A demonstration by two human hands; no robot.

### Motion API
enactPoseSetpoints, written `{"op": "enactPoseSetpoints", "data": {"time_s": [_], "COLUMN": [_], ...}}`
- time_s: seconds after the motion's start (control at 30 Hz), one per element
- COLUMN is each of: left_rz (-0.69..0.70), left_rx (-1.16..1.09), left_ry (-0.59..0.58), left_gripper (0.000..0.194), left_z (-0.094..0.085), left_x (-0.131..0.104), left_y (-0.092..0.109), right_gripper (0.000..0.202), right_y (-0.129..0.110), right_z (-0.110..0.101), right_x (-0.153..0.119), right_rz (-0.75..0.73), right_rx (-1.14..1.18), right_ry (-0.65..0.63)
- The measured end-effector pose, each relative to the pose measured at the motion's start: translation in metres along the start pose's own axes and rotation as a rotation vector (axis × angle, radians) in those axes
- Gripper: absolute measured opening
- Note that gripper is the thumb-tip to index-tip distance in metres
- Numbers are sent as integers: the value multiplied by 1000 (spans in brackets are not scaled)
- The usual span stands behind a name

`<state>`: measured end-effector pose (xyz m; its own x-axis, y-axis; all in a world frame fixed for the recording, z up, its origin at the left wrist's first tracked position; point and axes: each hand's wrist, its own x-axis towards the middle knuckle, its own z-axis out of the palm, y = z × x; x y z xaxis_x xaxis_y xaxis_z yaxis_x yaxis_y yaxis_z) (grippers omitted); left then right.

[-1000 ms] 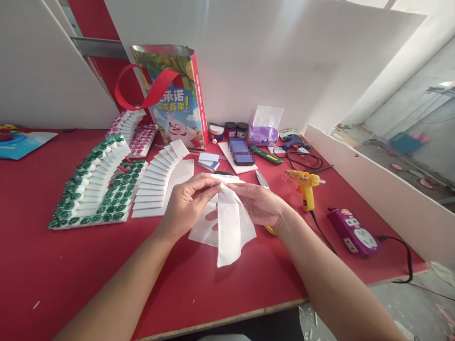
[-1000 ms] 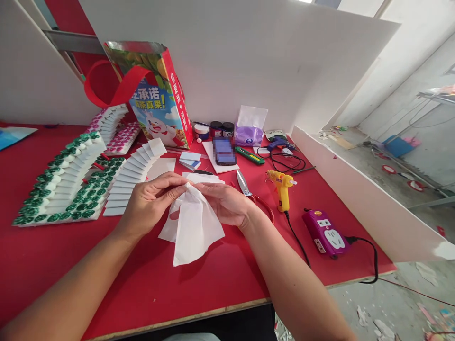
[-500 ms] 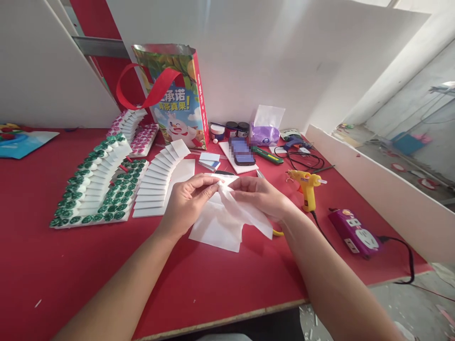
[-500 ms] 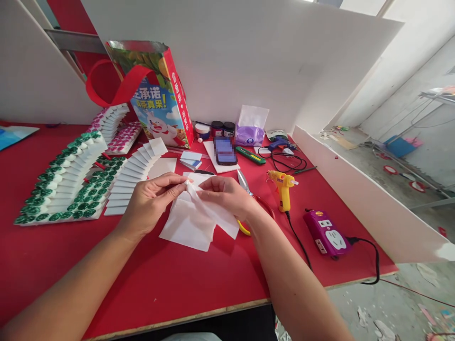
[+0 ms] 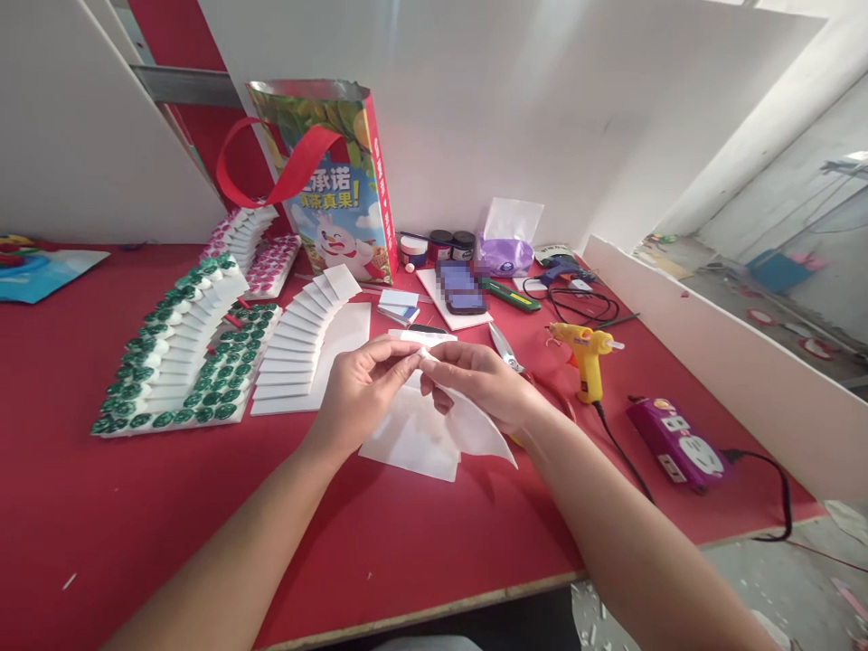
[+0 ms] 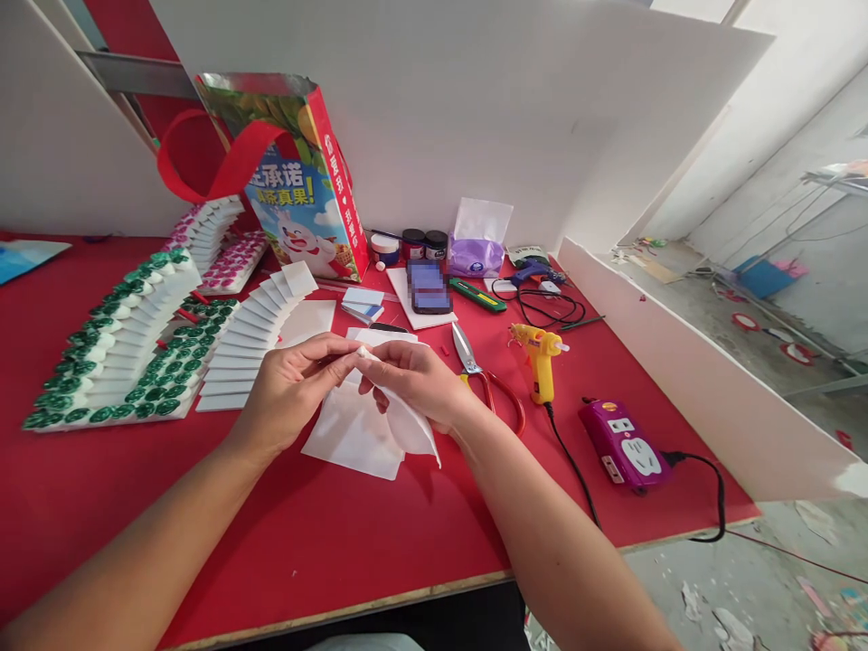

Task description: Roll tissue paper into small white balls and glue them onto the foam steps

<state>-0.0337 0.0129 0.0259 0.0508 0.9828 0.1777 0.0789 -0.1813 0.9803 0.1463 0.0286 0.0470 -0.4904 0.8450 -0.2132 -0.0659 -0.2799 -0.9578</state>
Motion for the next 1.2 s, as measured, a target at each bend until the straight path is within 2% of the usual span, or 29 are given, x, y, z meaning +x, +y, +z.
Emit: {"op": "enactPoseSetpoints", "data": {"time_s": [0.17,0.3,0.37,0.57,0.63,0.7,0.83,1.07,1.13,1.2], "left_rz": [-114,-125,-45,442,522,538,415,-23,-49,-11], "left_rx": [-77,-83,-17,355,392,377,255,-113,-159,-148], "left_ry": [62,96,122,212,203,167,106,16,4,14], "left_gripper": [21,21,18,16,20,22,19,19,18,16], "left_z": [4,10,12,17,18,18,15,10,10,10], "left_x": [-1,-4,-7,-9,-9,-9,-8,-2,0,0], "left_y": [-1,-1,-1,-6,-7,-8,-5,-7,-9,-8], "right_gripper": [33,31,30,30,29,27,24,22,22,22], "right_y": [3,8,9,10,10,10,8,8,9,10], "right_z": [6,15,19,20,17,15,14,14,13,12], "right_x": [-1,-4,-6,-7,-6,-6,-8,-8,-8,-8], "right_rz": [-99,-233,-290,-339,-337,-341,-355,-399,-429,-454], "right_rx": [-328,-547,-612,-567,-534,-507,-550,-684,-709,-725], "right_ry": [224,424,451,359,375,389,395,387,371,352]}}
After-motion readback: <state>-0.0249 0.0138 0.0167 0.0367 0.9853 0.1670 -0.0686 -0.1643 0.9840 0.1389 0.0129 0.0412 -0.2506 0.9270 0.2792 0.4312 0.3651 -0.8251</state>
